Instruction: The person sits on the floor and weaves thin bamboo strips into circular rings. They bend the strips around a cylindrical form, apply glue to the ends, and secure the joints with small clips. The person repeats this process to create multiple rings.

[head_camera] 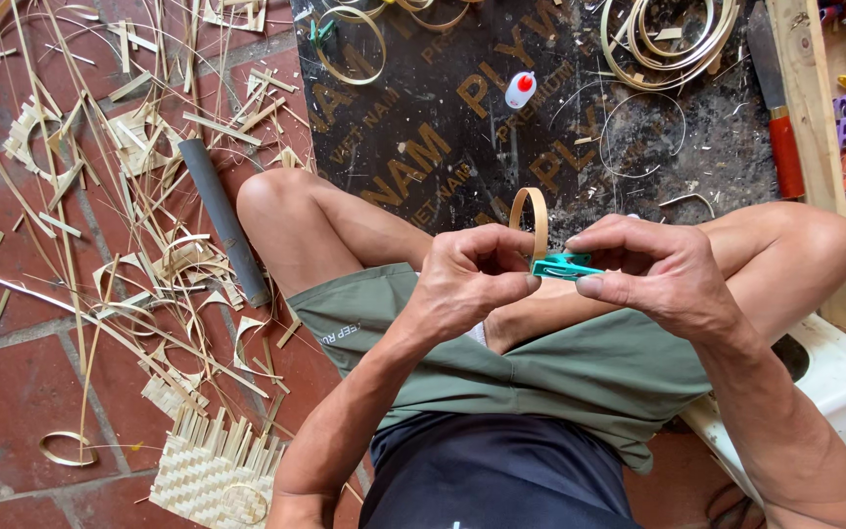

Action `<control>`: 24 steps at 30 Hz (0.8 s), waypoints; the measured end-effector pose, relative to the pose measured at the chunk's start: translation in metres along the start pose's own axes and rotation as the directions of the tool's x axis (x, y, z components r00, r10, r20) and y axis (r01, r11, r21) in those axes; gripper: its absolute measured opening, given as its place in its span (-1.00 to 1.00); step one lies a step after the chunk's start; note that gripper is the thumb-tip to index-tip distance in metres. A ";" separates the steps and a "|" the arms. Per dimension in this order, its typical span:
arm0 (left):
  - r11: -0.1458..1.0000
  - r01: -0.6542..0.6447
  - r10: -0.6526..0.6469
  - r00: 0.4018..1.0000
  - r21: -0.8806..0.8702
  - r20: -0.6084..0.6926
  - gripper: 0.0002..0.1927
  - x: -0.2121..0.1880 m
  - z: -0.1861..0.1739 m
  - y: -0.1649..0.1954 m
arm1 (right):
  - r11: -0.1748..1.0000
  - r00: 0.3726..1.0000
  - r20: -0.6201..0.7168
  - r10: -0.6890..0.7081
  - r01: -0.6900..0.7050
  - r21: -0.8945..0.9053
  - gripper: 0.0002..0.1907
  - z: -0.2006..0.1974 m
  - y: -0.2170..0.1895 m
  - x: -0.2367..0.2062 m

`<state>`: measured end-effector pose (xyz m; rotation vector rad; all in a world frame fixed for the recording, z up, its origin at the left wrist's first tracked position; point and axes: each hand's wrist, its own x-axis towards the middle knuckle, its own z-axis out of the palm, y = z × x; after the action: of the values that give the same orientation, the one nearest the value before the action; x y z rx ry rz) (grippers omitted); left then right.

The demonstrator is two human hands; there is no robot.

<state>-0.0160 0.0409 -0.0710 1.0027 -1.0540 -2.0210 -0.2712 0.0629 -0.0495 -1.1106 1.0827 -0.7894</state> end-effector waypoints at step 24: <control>0.193 -0.678 0.514 0.685 0.709 0.516 -0.50 -0.006 0.004 0.064 | 0.696 0.975 0.206 0.082 -0.204 0.688 -0.71 0.016 0.065 0.024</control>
<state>-0.0039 0.0171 -0.0124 0.6188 -2.2838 -0.7773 -0.2496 0.0641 -0.1171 -0.4057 0.6140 -0.8670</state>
